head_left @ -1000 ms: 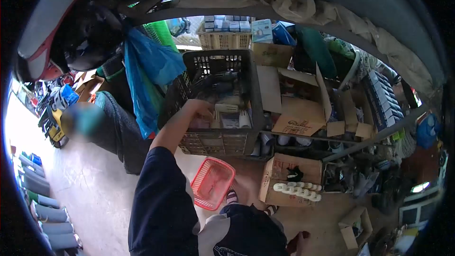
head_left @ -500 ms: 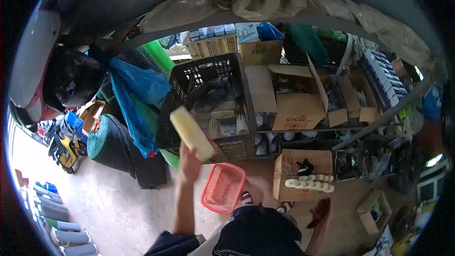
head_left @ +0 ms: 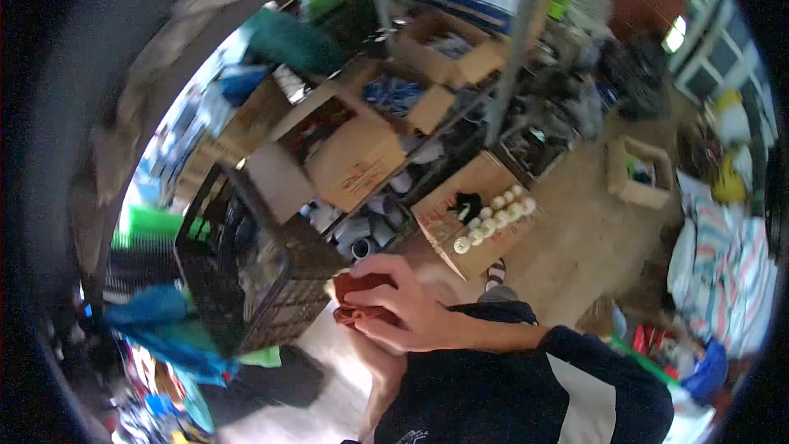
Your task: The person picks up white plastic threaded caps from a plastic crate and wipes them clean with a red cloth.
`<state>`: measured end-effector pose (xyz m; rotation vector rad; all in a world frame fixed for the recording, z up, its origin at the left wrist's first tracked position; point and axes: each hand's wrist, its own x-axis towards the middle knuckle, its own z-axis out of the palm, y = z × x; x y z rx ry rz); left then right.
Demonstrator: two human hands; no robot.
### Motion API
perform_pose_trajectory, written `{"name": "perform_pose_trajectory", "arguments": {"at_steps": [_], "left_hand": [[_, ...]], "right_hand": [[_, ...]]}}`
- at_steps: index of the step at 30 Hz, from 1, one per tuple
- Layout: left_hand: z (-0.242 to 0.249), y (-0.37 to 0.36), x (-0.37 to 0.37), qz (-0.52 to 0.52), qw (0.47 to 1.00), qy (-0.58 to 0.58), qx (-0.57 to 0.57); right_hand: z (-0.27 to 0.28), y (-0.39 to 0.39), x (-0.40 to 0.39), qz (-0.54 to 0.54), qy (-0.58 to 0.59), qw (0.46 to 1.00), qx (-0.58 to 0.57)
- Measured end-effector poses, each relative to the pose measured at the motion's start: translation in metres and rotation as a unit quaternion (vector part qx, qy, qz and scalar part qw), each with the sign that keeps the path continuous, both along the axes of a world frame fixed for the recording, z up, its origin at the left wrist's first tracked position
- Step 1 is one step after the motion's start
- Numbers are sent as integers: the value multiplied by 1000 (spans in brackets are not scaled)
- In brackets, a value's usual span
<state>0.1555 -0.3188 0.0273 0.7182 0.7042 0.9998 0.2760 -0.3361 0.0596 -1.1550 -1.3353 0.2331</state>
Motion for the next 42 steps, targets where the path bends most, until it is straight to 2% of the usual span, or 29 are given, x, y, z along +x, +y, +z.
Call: {"name": "perform_pose_trajectory", "arguments": {"at_steps": [1,2,4,6,7,8,9,11,12,14,16,18,22,23,25,26,27,28,29,31,32,33,34,36,38,39,40,42], "left_hand": [[4,11,4,3,1000,-19,-18],[8,22,10,10,999,-40,-34],[3,45,19,-132,961,-236,51],[3,27,34,-130,966,-220,46],[-10,26,34,-190,938,-289,-18],[-18,24,36,-213,937,-275,-22],[-20,21,41,-235,936,-261,-25],[12,-20,65,-201,974,-57,91],[19,-28,74,-180,971,44,152],[-10,1,68,-141,951,173,215],[-18,9,71,-112,956,177,205],[0,10,93,-100,985,57,128],[12,11,102,-68,995,74,8],[17,10,102,-102,993,51,-17],[1,-3,99,-118,982,-100,-112],[-6,-9,93,-124,964,-174,-159],[-4,-11,88,-93,908,-305,-273],[-1,-13,84,-50,821,-421,-382],[4,-10,86,-68,860,-389,-322],[11,-5,92,-102,920,-322,-197],[12,0,91,-89,969,-215,-84],[13,5,89,-72,992,-102,30],[14,7,86,-52,988,16,142],[13,4,91,-38,984,75,160],[-2,10,89,-116,975,67,180],[19,-6,97,-144,943,120,275],[28,-17,94,-169,917,232,279],[29,-26,103,-173,920,199,289]], "right_hand": [[-7,-8,-5,-23,34,999,-21],[-14,-16,-5,-19,20,1000,-5],[-25,-29,-4,-1,-12,1000,22],[-20,-28,12,-90,-36,995,39],[-10,-28,29,-149,-55,987,39],[-3,-25,45,-205,-76,975,39],[-1,-23,58,-240,-30,970,3],[-2,-30,66,-205,31,977,-49],[-3,-33,71,-187,59,978,-72],[-11,-40,57,-186,93,977,-42],[-17,-43,44,-189,105,975,-51],[-21,-48,51,-180,76,977,-80],[-22,-63,61,-178,-15,975,-135],[-24,-66,62,-179,-48,973,-140],[-23,-69,74,-168,-70,981,-66],[-21,-69,80,-160,-81,983,-29],[-18,-65,87,-139,-62,988,10],[-12,-56,91,-116,-42,991,49],[-9,-50,94,-94,-22,991,88],[-14,-51,81,-63,19,996,66],[-16,-52,73,-46,38,997,56],[-18,-58,68,-25,27,999,34],[-21,-59,63,-30,24,999,30],[-28,-59,57,-43,20,999,23],[-27,-55,71,-48,50,997,27],[-23,-53,80,-53,84,995,31],[-18,-53,87,-57,119,991,34],[-6,-59,88,-61,129,990,10]]}}
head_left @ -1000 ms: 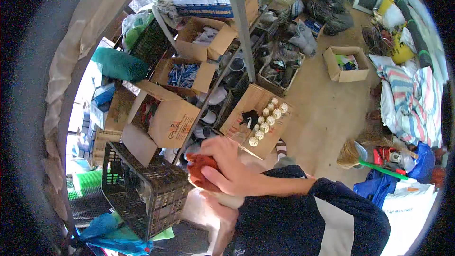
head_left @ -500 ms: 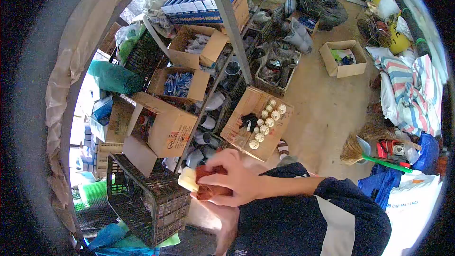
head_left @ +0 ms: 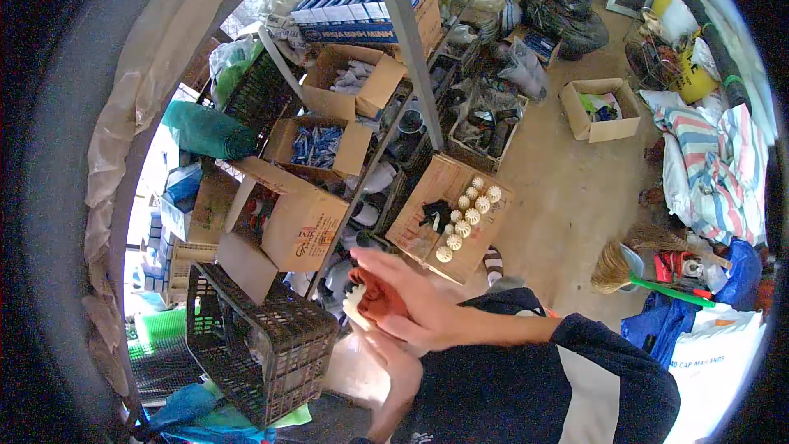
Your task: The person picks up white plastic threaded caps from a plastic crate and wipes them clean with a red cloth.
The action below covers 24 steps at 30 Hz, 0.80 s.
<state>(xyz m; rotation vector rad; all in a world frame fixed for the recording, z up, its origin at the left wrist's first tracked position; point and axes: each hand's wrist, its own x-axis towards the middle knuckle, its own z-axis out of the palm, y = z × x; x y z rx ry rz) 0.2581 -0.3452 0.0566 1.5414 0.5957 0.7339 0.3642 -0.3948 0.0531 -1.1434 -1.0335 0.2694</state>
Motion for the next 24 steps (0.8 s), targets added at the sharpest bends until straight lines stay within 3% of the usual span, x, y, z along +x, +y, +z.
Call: {"name": "perform_pose_trajectory", "arguments": {"at_steps": [3,4,6,7,10,12,14,15,18,19,21,22,24], "left_hand": [[-9,15,5,92,986,-121,-70],[-3,28,2,111,989,-83,-53],[19,24,17,109,992,-65,12],[17,19,15,83,994,-67,-8],[4,5,5,-4,1000,-10,13],[-6,-5,5,-7,999,-2,36],[-3,0,12,31,996,-79,-7],[2,5,18,51,991,-118,-29],[15,20,21,95,988,-31,114],[14,16,19,63,994,-54,74],[8,6,12,-1,995,-102,-4],[-2,7,-1,22,995,24,92],[-3,0,3,8,996,-20,90]], "right_hand": [[-6,-7,-25,-10,-30,998,-54],[-10,-7,-29,-9,-21,998,-58],[-13,-5,-32,-5,-3,998,-66],[-8,-8,-25,-2,-5,995,-97],[4,-4,-5,25,115,992,-46],[8,-5,-3,-3,103,994,-38],[-2,-3,-18,-8,121,992,-28],[2,-11,-20,-24,35,996,-80],[-8,-4,-30,-13,48,997,-66],[0,-9,-22,-30,6,996,-82],[9,-5,-9,31,121,992,-22],[11,-2,-6,61,181,982,7],[4,2,-4,-8,90,996,23]]}}
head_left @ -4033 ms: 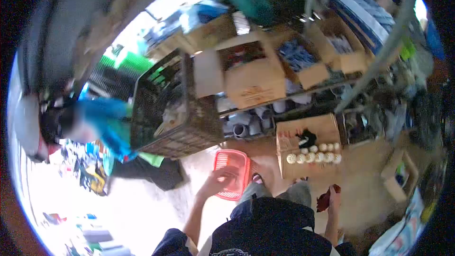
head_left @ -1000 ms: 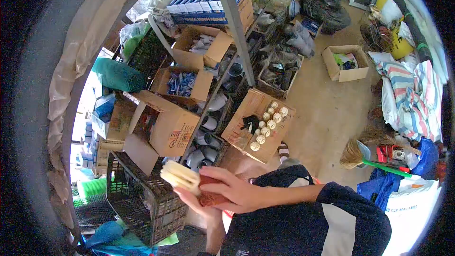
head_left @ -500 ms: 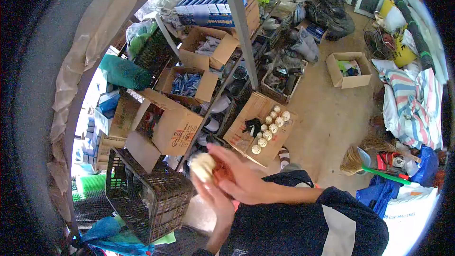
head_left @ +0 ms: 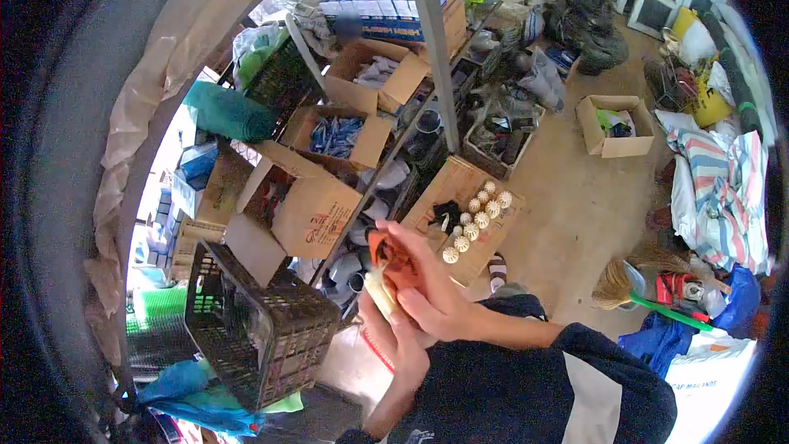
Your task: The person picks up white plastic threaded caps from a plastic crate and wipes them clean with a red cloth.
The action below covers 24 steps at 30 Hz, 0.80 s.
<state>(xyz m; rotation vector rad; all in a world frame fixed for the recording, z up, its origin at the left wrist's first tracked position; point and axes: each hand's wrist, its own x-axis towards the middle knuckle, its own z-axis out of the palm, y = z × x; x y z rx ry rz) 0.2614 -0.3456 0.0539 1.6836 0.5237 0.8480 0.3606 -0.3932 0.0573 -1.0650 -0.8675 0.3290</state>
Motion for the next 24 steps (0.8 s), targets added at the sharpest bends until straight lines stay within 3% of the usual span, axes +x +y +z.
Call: {"name": "perform_pose_trajectory", "arguments": {"at_steps": [3,4,6,9,11,13,15,16,19,22,24], "left_hand": [[12,19,10,37,997,-11,-62],[6,30,9,52,996,-11,-66],[13,30,9,42,998,46,22],[-8,13,0,-14,997,-24,-75],[-10,9,0,-21,999,20,-35],[-14,13,3,21,998,39,-50],[5,22,14,-9,993,-31,-110],[2,26,16,38,986,-44,-158],[12,31,20,40,993,-50,-95],[-23,22,2,5,995,8,-102],[-24,9,2,14,995,-13,-103]], "right_hand": [[-9,-9,-21,-50,-110,988,-93],[-14,-11,-26,-42,-96,989,-102],[-20,-11,-26,-30,-73,990,-120],[-3,-9,2,-33,-73,993,-92],[4,-6,13,-30,-46,996,-64],[-1,-4,-1,-46,-79,993,-79],[-13,-4,-17,-66,-136,984,-93],[-18,-5,-22,-49,-106,987,-106],[-18,-8,-19,3,-61,987,-150],[-7,-1,6,-47,-131,982,-125],[-2,4,9,-51,-50,994,-85]]}}
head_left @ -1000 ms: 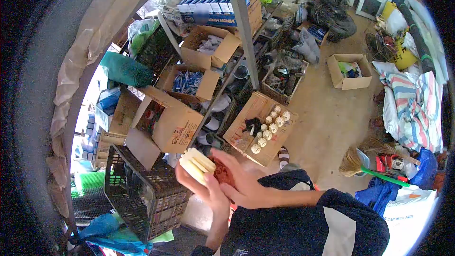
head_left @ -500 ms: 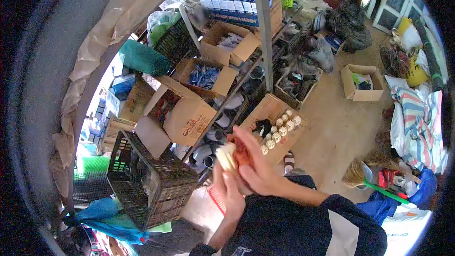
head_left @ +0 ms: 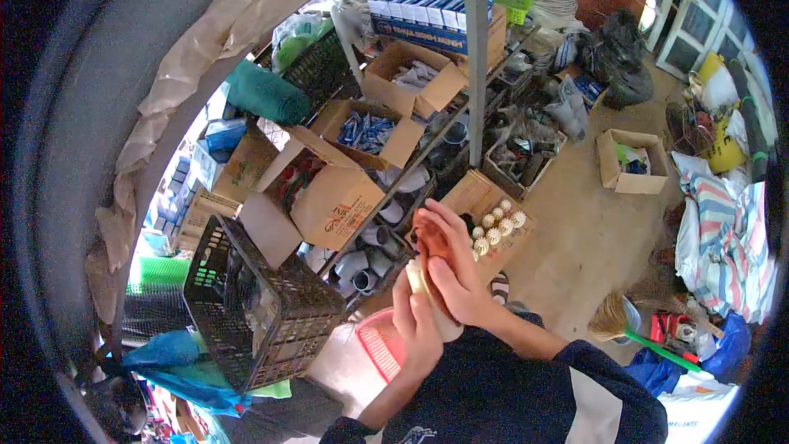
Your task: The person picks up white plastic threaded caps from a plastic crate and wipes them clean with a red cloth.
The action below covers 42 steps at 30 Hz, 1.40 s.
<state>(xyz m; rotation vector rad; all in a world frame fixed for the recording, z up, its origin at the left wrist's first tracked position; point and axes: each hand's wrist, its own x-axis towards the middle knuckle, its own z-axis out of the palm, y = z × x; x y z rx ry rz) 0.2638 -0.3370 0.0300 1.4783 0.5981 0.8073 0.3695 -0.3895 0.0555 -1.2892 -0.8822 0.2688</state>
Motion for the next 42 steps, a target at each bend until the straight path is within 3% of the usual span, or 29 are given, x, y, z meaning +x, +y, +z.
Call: {"name": "perform_pose_trajectory", "arguments": {"at_steps": [2,3,6,9,12,15,17,20,21,22,25,28,29,30,32,34,36,40,41,42], "left_hand": [[9,0,3,5,1000,-21,9],[17,4,4,15,999,-32,0],[19,20,3,28,999,-44,-12],[23,9,-5,11,997,-8,-73],[21,7,-5,-7,995,25,100],[22,23,6,19,994,-85,-70],[46,31,9,31,992,-120,1],[32,28,-1,8,993,-114,17],[26,25,-7,1,995,-99,24],[33,19,-14,-29,999,-2,29],[24,8,-11,-56,996,-4,64],[26,16,1,6,960,-96,-263],[31,25,3,-12,938,-161,-307],[30,36,2,30,976,-101,-188],[33,38,7,79,993,-70,-61],[25,26,0,-20,973,-94,-208],[18,6,-1,-36,989,-3,-144],[29,12,-1,-31,994,-87,-60],[32,18,0,4,986,-120,-115],[40,26,-1,45,982,-140,-121]], "right_hand": [[-9,0,-12,33,135,989,50],[-21,-2,-20,32,76,996,41],[-26,-5,-35,45,76,996,1],[-4,-6,-14,36,-59,998,-12],[12,2,-7,61,100,992,38],[-22,2,-37,74,123,988,64],[-21,-3,-54,86,168,980,54],[-25,-5,-42,98,93,991,15],[-18,0,-39,87,100,989,63],[-6,2,-28,57,55,996,51],[28,-2,-9,-39,-98,994,-17],[15,-5,-33,-49,-200,975,-77],[1,-6,-40,-25,-199,977,-72],[-10,-7,-43,-8,-193,978,-74],[-24,-7,-45,21,-178,981,-72],[-5,-10,-32,16,-144,986,-87],[14,-10,-16,-25,-130,988,-75],[-1,-10,-35,-5,-32,999,-37],[-6,-13,-44,26,-11,998,-54],[-9,-18,-48,48,-66,994,-70]]}}
